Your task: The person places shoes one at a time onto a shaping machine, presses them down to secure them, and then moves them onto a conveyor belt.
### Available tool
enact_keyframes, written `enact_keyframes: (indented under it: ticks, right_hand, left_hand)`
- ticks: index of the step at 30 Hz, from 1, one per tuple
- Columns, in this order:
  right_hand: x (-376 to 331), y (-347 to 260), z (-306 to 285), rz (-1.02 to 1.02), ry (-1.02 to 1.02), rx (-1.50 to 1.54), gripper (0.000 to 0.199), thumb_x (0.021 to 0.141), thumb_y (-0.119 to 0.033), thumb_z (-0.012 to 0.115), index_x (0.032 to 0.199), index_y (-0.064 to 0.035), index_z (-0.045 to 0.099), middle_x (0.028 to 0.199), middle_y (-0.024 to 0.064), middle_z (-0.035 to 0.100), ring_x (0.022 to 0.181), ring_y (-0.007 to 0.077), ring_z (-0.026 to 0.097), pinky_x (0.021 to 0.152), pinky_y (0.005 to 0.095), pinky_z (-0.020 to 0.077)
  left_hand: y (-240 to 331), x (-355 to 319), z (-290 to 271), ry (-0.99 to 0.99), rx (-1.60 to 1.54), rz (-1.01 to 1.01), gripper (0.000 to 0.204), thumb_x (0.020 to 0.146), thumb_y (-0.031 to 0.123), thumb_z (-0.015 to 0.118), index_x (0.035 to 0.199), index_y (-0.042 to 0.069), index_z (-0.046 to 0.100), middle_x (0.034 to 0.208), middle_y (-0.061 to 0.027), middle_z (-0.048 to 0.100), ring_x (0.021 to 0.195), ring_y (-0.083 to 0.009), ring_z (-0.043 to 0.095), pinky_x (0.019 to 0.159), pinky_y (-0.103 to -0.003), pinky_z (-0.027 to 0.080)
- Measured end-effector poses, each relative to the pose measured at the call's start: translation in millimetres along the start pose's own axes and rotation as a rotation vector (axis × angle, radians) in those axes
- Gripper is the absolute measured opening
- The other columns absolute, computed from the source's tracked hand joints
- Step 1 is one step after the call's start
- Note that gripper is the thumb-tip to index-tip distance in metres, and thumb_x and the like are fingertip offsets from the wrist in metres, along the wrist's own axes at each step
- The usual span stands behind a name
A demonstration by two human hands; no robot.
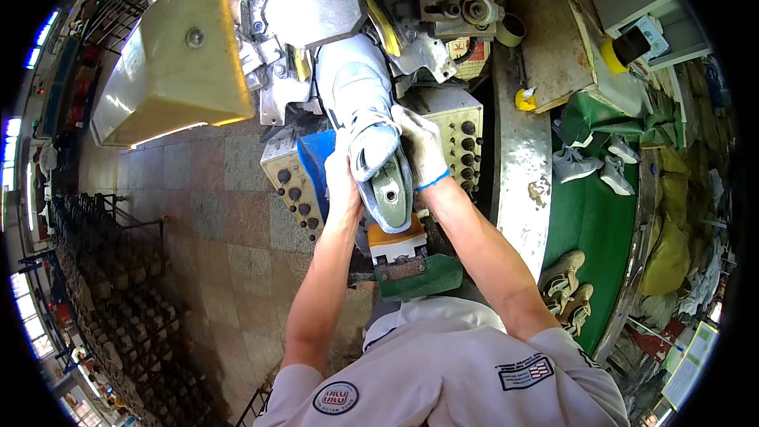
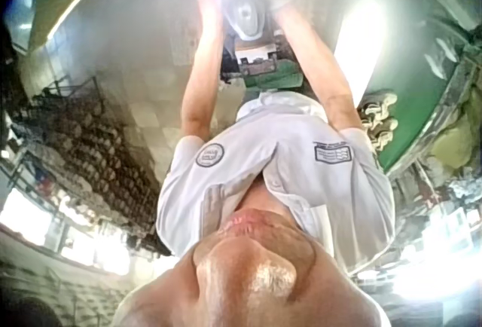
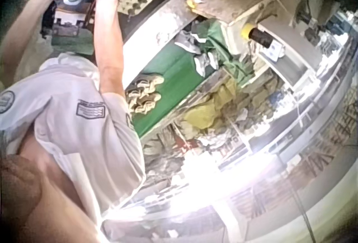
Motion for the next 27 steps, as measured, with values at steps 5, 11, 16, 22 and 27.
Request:
enact_keyframes:
  ticks: [5,11,16,22,27]
  right_hand:
    - [2,8,-8,-0.025,0.034,-0.083,0.040,0.094,-0.029,0.072,0.117,0.0033,0.071,0.102,0.0031,0.070,0.091,0.0122,0.062,0.085,0.0281,0.0499]
    - [-48,0,-90,-0.046,0.029,-0.064,0.049,0.104,-0.028,0.048,0.140,0.0061,0.051,0.130,0.0212,0.064,0.113,0.0337,0.066,0.087,0.0402,0.0579]
    - [-125,-11,-216,-0.060,0.053,-0.114,0.053,0.107,-0.031,0.038,0.144,0.0076,0.042,0.142,0.0272,0.052,0.122,0.0401,0.060,0.092,0.0491,0.0560]
    - [-164,-30,-224,-0.011,0.297,-0.162,0.049,0.105,-0.025,0.045,0.141,0.0078,0.044,0.136,0.0277,0.056,0.116,0.0408,0.063,0.088,0.0481,0.0571]
    - [-159,-31,-200,0.035,0.209,-0.273,0.049,0.105,-0.023,0.047,0.141,0.0100,0.043,0.137,0.0284,0.056,0.115,0.0405,0.065,0.087,0.0466,0.0592]
  left_hand:
    - [-5,-2,-11,0.038,0.129,0.090,0.040,0.106,0.031,0.051,0.127,-0.002,0.062,0.117,-0.0099,0.068,0.104,-0.0156,0.065,0.091,-0.032,0.051]
    - [-28,-88,-88,0.355,0.494,0.187,0.044,0.102,0.016,0.061,0.137,-0.010,0.051,0.129,-0.0199,0.063,0.118,-0.0247,0.062,0.103,-0.037,0.048]
    - [-106,-172,-174,0.593,0.487,0.069,0.058,0.092,0.013,0.073,0.139,-0.010,0.048,0.132,-0.0219,0.061,0.120,-0.0258,0.061,0.105,-0.035,0.046]
    - [-131,-119,-174,0.517,0.887,-0.108,0.104,0.069,0.040,0.089,0.146,-0.009,0.040,0.139,-0.0338,0.054,0.130,-0.0428,0.054,0.108,-0.043,0.044]
    - [-144,-104,-195,0.587,0.978,0.040,0.099,0.068,0.037,0.090,0.142,-0.010,0.044,0.130,-0.0317,0.061,0.123,-0.0395,0.060,0.106,-0.041,0.046]
Point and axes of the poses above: each hand's wrist, its own x-axis towards the middle knuckle, its own z-axis out of the palm, y = z × x, the point moved 5 cm from there along x, towards the middle knuckle
